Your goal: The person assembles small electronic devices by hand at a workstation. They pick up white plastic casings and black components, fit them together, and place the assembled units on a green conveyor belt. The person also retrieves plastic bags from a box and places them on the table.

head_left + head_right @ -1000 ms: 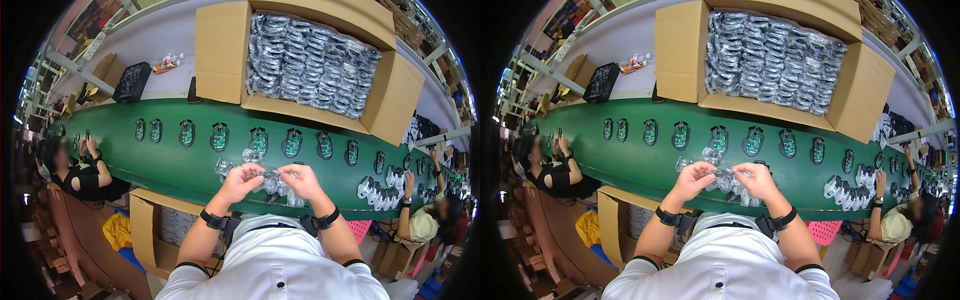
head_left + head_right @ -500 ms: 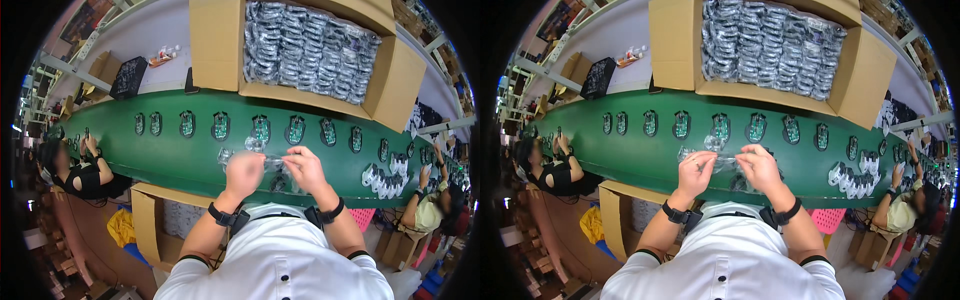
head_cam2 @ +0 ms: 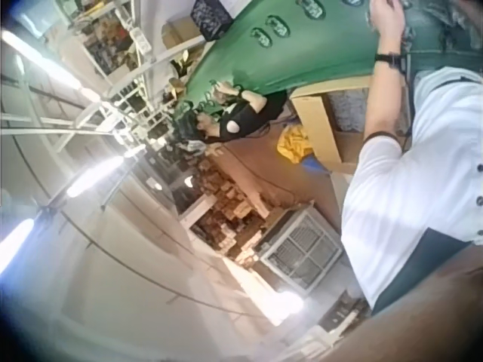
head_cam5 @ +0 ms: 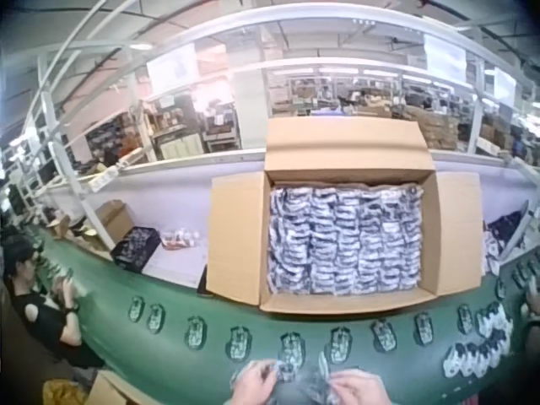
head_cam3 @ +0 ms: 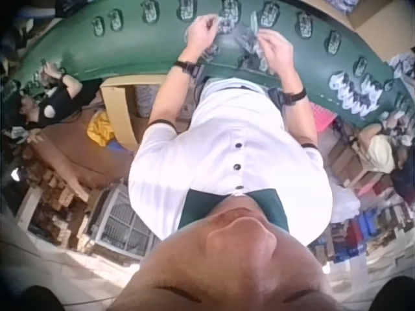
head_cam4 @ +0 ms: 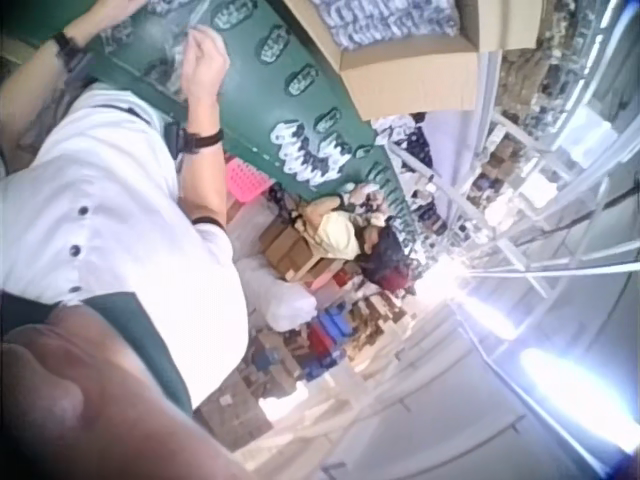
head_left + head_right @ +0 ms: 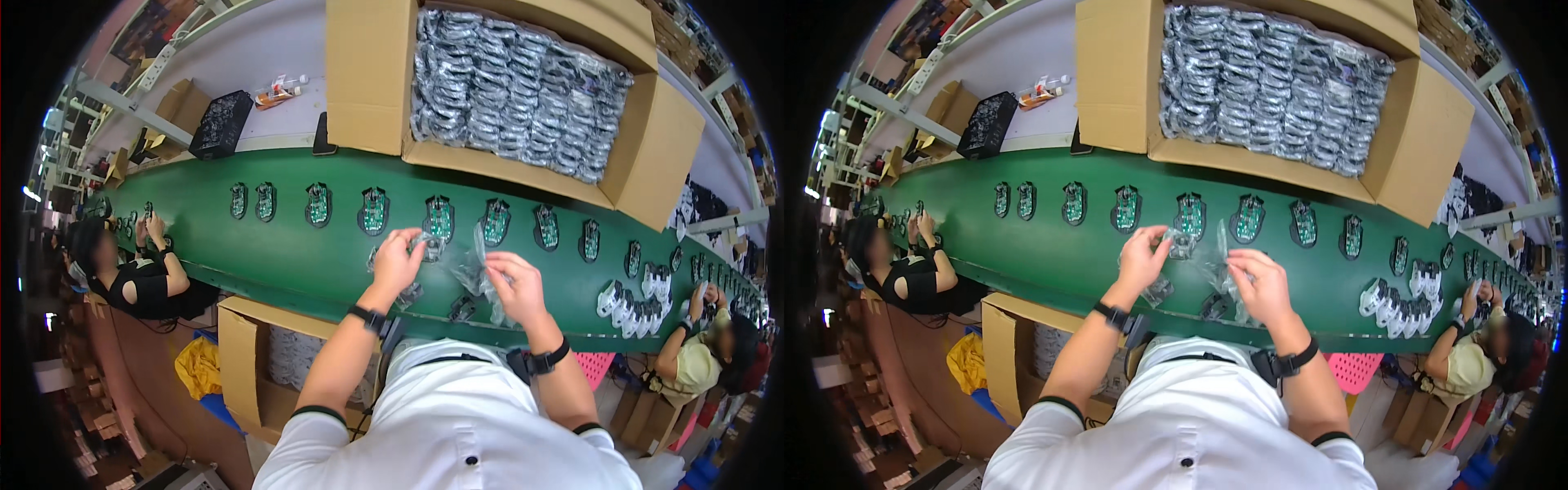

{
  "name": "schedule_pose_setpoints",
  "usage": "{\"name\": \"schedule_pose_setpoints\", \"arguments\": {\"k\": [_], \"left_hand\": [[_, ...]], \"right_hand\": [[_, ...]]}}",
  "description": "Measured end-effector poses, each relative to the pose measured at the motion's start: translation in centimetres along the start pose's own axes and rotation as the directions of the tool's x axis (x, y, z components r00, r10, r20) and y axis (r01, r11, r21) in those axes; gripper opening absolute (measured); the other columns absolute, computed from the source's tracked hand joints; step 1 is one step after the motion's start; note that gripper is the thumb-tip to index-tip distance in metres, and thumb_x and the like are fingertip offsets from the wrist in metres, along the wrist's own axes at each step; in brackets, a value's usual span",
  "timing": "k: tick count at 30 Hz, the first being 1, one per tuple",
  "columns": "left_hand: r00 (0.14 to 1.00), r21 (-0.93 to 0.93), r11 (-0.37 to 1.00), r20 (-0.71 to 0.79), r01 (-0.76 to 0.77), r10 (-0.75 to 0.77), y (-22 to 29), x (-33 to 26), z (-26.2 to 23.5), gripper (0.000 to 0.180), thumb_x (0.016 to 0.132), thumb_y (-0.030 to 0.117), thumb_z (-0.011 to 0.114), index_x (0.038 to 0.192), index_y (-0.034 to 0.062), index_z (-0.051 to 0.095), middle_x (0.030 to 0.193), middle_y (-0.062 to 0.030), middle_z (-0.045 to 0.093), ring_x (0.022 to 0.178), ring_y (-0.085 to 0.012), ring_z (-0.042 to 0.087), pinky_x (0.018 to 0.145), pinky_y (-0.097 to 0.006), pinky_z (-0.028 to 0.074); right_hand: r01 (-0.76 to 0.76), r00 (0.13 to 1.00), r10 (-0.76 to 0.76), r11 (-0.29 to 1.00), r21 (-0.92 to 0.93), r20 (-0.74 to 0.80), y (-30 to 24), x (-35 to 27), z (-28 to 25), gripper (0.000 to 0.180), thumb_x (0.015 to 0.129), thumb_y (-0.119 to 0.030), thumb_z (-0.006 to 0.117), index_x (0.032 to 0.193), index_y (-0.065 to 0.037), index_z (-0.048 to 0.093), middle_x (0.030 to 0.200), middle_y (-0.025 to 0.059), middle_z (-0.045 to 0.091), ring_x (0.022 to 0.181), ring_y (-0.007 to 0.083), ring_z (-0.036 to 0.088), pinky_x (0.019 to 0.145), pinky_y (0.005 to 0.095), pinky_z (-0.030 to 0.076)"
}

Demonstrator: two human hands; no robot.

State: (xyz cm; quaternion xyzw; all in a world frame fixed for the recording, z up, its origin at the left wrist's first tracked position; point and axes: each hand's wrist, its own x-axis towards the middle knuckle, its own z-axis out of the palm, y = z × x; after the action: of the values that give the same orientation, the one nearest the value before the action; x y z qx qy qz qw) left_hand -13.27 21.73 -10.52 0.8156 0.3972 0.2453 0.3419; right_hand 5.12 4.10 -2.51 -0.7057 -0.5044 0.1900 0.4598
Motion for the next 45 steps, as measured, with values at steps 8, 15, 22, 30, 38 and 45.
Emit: {"name": "schedule_pose_setpoints", "arguments": {"k": [8, 15, 22, 30, 38, 45], "left_hand": [[0.948, 0.38, 0.921, 0.315, -0.082, -0.045, 0.2, 0.3, 3.8, 0.028, 0.085, 0.03, 0.074, 0.103, 0.0082, 0.074, 0.094, -0.0144, 0.072, 0.085, -0.0362, 0.069, 0.079, -0.045, 0.057], [0.962, -0.134, 0.971, 0.219, 0.196, -0.164, 2.0, -0.6, 0.5, 0.017, 0.091, 0.018, 0.07, 0.088, 0.0016, 0.072, 0.077, -0.0083, 0.072, 0.065, -0.0147, 0.066, 0.063, -0.031, 0.053], [0.942, -0.572, 0.819, 0.3, 0.049, 0.153, 5.6, -2.5, -3.6, 0.004, 0.094, 0.005, 0.063, 0.094, 0.0006, 0.063, 0.092, -0.006, 0.071, 0.077, -0.0115, 0.065, 0.069, -0.027, 0.052], [0.877, -0.184, 0.914, 0.265, -0.363, 0.401, 6.9, -2.1, -6.1, 0.005, 0.09, -0.001, 0.063, 0.093, 0.0024, 0.06, 0.105, -0.013, 0.072, 0.076, -0.0285, 0.068, 0.068, -0.033, 0.054], [0.912, -0.231, 0.933, 0.245, -0.276, 0.33, 6.6, -3.0, -6.2, 0.004, 0.091, 0.002, 0.062, 0.093, 0.0029, 0.06, 0.11, -0.0123, 0.072, 0.078, -0.0314, 0.069, 0.068, -0.036, 0.055], [0.83, -0.279, 0.892, 0.344, -0.356, 0.439, 7.9, -2.6, -5.8, 0.003, 0.087, 0.001, 0.064, 0.089, 0.0021, 0.063, 0.111, -0.0125, 0.072, 0.084, -0.0331, 0.07, 0.072, -0.038, 0.057]], "right_hand": [[-0.234, 0.97, 0.237, 0.97, 0.061, -0.049, 0.4, -0.1, -0.4, 0.014, 0.091, -0.007, 0.063, 0.097, -0.001, 0.073, 0.092, 0.0172, 0.073, 0.085, 0.0291, 0.072, 0.078, 0.0358, 0.056], [-0.352, 0.926, 0.37, 0.915, -0.196, 0.067, 2.3, -2.7, 0.4, 0.031, 0.082, -0.022, 0.069, 0.06, -0.002, 0.059, 0.062, 0.0134, 0.061, 0.065, 0.0299, 0.063, 0.062, 0.0406, 0.051], [0.039, 0.997, -0.035, 0.998, 0.051, -0.069, 0.4, 1.1, 1.0, 0.026, 0.084, -0.007, 0.066, 0.109, -0.001, 0.062, 0.12, 0.0173, 0.065, 0.105, 0.0331, 0.064, 0.089, 0.0382, 0.051], [-0.13, 0.876, 0.133, 0.991, -0.041, 0.463, 2.2, 2.1, -0.2, 0.034, 0.08, -0.018, 0.075, 0.112, -0.008, 0.069, 0.095, 0.0143, 0.071, 0.09, 0.0316, 0.068, 0.079, 0.0359, 0.054], [-0.41, 0.788, 0.476, 0.879, -0.243, 0.391, -1.1, 2.8, -3.1, 0.051, 0.083, -0.037, 0.077, 0.124, -0.009, 0.066, 0.099, 0.0188, 0.07, 0.082, 0.0281, 0.068, 0.074, 0.0358, 0.052], [0.089, 0.949, -0.075, 0.996, -0.03, 0.307, 3.3, 1.8, 1.2, 0.017, 0.086, -0.022, 0.074, 0.099, -0.01, 0.076, 0.083, 0.0102, 0.067, 0.077, 0.0311, 0.066, 0.07, 0.0404, 0.053]]}}
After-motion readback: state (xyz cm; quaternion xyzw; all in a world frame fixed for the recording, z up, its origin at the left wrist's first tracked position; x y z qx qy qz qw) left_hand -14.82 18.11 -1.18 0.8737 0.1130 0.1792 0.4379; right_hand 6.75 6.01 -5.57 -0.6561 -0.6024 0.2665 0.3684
